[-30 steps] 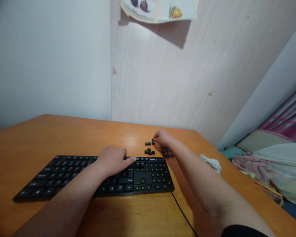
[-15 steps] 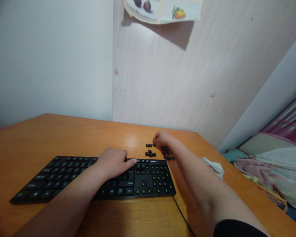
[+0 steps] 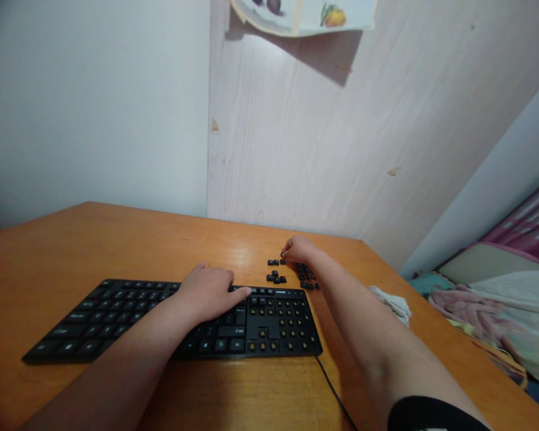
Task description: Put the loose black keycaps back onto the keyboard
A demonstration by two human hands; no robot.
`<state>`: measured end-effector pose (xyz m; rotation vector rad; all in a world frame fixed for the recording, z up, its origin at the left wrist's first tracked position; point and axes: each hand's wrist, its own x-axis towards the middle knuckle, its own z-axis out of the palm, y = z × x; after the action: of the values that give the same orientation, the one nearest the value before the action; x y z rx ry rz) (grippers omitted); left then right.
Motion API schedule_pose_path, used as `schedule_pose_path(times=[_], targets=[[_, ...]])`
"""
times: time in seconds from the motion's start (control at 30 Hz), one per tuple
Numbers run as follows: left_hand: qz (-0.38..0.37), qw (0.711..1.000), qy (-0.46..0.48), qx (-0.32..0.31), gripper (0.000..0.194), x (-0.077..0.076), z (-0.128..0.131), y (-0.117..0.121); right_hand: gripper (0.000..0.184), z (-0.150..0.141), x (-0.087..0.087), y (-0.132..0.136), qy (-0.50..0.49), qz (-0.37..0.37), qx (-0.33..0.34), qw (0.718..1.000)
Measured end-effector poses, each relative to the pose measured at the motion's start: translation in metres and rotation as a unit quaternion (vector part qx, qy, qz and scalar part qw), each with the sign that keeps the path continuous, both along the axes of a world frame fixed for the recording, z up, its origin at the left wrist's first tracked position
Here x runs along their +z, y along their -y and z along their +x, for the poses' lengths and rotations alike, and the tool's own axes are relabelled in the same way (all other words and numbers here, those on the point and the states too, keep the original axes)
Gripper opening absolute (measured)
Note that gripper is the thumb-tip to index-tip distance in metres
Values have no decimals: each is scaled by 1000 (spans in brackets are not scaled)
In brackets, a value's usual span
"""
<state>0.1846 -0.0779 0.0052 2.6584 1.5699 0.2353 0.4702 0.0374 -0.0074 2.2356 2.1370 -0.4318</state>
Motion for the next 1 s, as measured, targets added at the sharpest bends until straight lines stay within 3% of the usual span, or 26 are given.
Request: schedule_pose_path(times=[0.3,0.6,0.77,1.0], targets=[[-12,1000,-1,4,66,2,1,1,21,-6,23,24,-16,99,38,994],[-7,1000,-13,5,69,2,2,0,16,-32,39,115,-60,155,198,966],[0,1000,-17,6,71,1,2,0,16,-42,38,147,-29,146,252,956],[-12,1000,-8,4,65,3,2,1,16,-50,41,159,-2,131,255,958]])
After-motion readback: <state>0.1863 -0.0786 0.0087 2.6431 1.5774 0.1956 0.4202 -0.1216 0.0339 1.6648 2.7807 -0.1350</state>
